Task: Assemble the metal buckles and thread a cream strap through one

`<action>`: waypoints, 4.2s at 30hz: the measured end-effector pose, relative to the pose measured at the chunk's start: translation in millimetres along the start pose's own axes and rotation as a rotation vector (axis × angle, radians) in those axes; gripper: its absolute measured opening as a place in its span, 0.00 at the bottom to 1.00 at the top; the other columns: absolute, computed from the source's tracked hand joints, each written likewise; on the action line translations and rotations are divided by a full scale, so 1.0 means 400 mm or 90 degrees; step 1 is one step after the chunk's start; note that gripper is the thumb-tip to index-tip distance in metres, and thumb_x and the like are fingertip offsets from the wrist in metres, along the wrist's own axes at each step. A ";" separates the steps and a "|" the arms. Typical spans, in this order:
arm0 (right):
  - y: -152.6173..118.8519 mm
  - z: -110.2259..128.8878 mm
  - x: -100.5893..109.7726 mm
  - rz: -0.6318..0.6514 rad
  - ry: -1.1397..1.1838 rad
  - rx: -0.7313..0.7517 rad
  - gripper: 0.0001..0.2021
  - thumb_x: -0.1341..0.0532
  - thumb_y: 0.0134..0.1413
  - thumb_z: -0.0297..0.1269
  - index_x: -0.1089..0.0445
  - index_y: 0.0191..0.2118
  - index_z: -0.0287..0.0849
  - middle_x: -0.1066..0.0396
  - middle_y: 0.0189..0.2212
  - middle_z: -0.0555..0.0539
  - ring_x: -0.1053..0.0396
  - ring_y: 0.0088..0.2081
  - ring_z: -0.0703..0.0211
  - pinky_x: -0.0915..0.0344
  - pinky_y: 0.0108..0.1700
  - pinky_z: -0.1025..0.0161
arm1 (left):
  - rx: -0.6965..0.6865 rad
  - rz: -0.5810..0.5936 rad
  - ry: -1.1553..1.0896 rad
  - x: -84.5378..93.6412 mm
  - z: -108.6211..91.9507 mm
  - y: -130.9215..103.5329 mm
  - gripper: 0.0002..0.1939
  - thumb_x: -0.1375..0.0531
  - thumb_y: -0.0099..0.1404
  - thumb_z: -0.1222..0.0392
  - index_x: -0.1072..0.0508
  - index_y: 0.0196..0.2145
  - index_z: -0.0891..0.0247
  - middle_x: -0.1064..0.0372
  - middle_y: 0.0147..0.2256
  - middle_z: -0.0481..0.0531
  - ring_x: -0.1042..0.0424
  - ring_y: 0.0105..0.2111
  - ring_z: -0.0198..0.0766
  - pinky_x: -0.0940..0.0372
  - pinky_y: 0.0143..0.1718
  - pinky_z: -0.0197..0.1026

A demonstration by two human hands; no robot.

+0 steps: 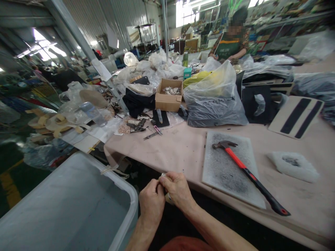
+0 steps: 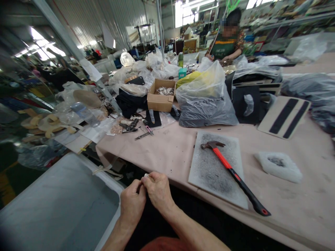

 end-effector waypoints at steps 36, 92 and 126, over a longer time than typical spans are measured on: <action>-0.020 0.017 0.001 0.209 0.104 -0.056 0.10 0.44 0.51 0.38 0.30 0.26 0.38 0.40 0.14 0.55 0.50 0.14 0.71 0.55 0.15 0.71 | 0.055 0.035 -0.116 0.001 0.045 -0.019 0.13 0.48 0.66 0.58 0.24 0.32 0.60 0.27 0.24 0.48 0.28 0.24 0.36 0.39 0.28 0.35; 0.002 0.019 -0.039 0.205 0.121 -0.056 0.12 0.42 0.52 0.42 0.32 0.26 0.38 0.36 0.17 0.54 0.44 0.15 0.70 0.47 0.18 0.70 | -0.027 0.023 -0.151 0.057 0.004 -0.003 0.16 0.50 0.68 0.61 0.25 0.45 0.63 0.24 0.39 0.55 0.24 0.37 0.41 0.30 0.41 0.40; -0.024 0.041 -0.020 0.310 0.196 -0.053 0.13 0.39 0.51 0.44 0.33 0.27 0.39 0.43 0.15 0.56 0.53 0.16 0.71 0.58 0.19 0.69 | -0.192 -0.153 0.008 0.082 -0.002 -0.003 0.13 0.50 0.69 0.67 0.27 0.45 0.67 0.25 0.37 0.57 0.24 0.36 0.41 0.29 0.37 0.40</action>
Point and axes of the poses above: each hand's wrist, its own y-axis towards the middle knuckle, its own x-axis out of the back of the hand, z = x × y, the point moved 5 cm from there along y, towards the middle knuckle
